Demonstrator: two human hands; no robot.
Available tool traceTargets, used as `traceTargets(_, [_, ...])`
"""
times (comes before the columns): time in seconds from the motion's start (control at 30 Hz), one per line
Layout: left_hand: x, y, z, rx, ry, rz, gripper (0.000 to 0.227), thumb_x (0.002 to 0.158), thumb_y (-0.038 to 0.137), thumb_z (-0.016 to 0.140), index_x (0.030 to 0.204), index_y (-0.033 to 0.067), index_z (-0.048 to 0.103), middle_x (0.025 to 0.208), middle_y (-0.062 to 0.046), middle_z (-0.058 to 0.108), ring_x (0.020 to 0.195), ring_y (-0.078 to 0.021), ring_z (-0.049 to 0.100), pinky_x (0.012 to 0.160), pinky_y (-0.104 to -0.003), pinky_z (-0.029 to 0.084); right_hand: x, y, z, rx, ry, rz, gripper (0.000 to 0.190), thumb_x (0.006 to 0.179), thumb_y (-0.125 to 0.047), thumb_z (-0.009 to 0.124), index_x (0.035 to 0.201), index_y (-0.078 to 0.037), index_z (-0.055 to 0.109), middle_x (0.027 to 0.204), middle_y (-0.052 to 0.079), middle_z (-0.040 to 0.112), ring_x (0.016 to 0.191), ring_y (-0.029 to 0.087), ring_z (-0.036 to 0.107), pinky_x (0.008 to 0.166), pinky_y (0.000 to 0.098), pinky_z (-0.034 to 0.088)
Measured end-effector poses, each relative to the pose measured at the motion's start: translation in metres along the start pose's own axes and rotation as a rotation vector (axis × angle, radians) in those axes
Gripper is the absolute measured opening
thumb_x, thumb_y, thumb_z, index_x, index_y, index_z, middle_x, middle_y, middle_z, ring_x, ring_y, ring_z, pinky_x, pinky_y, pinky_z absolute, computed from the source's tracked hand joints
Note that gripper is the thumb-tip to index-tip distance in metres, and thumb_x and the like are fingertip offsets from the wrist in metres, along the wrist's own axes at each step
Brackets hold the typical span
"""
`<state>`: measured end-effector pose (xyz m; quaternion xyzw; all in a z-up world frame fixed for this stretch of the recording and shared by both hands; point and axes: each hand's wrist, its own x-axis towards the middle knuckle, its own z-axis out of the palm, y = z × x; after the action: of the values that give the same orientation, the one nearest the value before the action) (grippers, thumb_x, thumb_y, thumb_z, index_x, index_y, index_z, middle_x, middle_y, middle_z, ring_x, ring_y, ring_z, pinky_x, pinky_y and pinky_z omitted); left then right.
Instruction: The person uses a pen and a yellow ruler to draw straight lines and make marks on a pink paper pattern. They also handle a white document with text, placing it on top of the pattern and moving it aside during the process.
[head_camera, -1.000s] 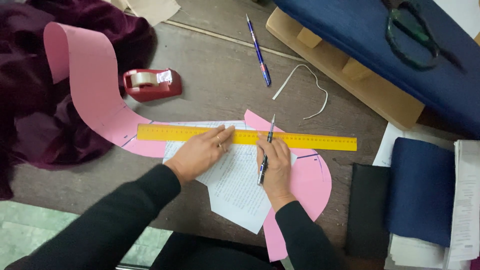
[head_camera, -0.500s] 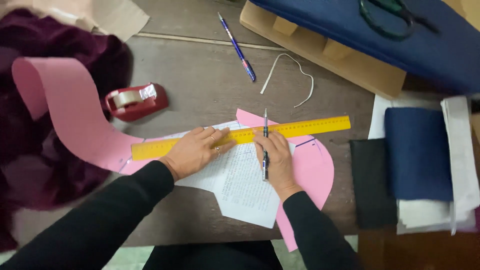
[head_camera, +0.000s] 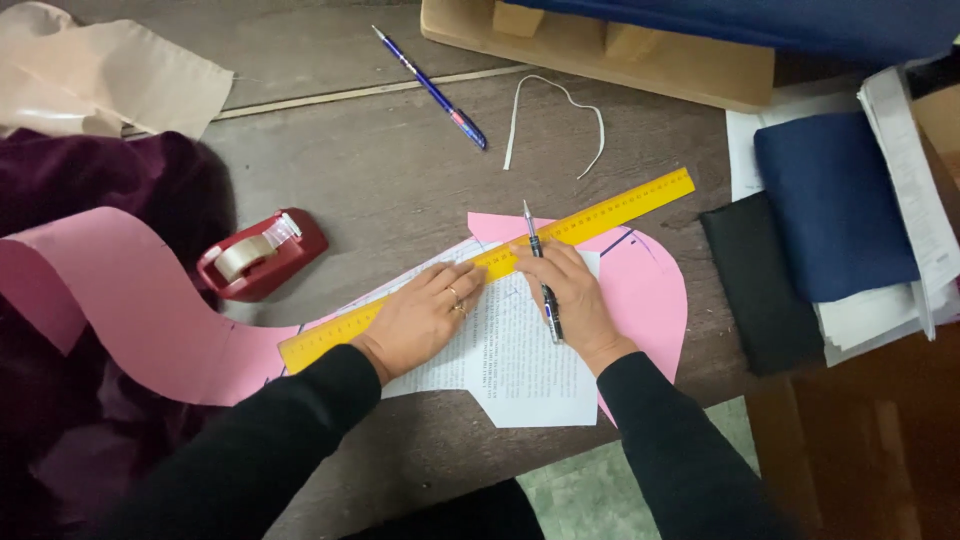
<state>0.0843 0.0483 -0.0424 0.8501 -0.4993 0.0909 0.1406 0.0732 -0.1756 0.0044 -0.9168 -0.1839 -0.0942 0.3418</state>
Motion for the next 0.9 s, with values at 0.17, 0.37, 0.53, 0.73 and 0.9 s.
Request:
traceTargets(0.17, [0.004, 0.016, -0.001, -0.068, -0.004, -0.238, 0.023, 0.098, 0.015, 0.047, 0.116, 0.0066, 0.058, 0.126, -0.01, 0.053, 0.119, -0.0242, 0.051, 0.105, -0.037, 0.038, 0.002, 0.003, -0.004, 0.01, -0.037, -0.02, 0.023, 0.089, 0.003, 0.06, 0.104, -0.014, 0.068, 0.1, 0.004, 0.068, 0.103, 0.024, 0.063, 0.097, 0.0392, 0.048])
traceTargets(0.37, [0.016, 0.025, -0.017, -0.083, -0.039, -0.38, 0.026, 0.098, 0.019, 0.052, 0.121, 0.011, 0.061, 0.131, -0.009, 0.052, 0.117, -0.0233, 0.053, 0.106, -0.035, 0.039, 0.005, 0.002, -0.01, 0.0, -0.042, -0.046, 0.02, 0.09, 0.001, 0.061, 0.101, -0.014, 0.068, 0.093, 0.004, 0.067, 0.1, 0.024, 0.064, 0.094, 0.0379, 0.049])
traceTargets(0.53, [0.02, 0.024, -0.02, -0.086, -0.145, -0.409, 0.032, 0.096, 0.024, 0.054, 0.127, 0.0163, 0.058, 0.136, -0.005, 0.049, 0.124, -0.0215, 0.048, 0.101, -0.031, 0.044, 0.006, 0.009, -0.014, 0.006, -0.086, -0.063, 0.022, 0.088, 0.0, 0.063, 0.105, -0.014, 0.067, 0.093, 0.004, 0.065, 0.1, 0.024, 0.063, 0.092, 0.0368, 0.049])
traceTargets(0.73, [0.027, 0.025, -0.036, -0.114, -0.285, -0.435, 0.035, 0.097, 0.024, 0.052, 0.132, 0.0189, 0.054, 0.139, -0.005, 0.048, 0.127, -0.0212, 0.046, 0.096, -0.028, 0.045, 0.035, 0.02, -0.041, 0.088, -0.269, -0.018, 0.029, 0.083, -0.004, 0.07, 0.111, -0.013, 0.064, 0.101, 0.011, 0.064, 0.104, 0.031, 0.061, 0.089, 0.0422, 0.048])
traceTargets(0.9, [0.028, 0.024, -0.037, -0.119, -0.323, -0.44, 0.036, 0.098, 0.025, 0.05, 0.133, 0.0189, 0.054, 0.139, -0.005, 0.047, 0.128, -0.0211, 0.045, 0.093, -0.027, 0.047, 0.068, 0.033, -0.057, -0.043, -0.615, -0.066, 0.032, 0.084, -0.019, 0.071, 0.113, -0.013, 0.059, 0.092, 0.007, 0.057, 0.097, 0.026, 0.057, 0.084, 0.0379, 0.044])
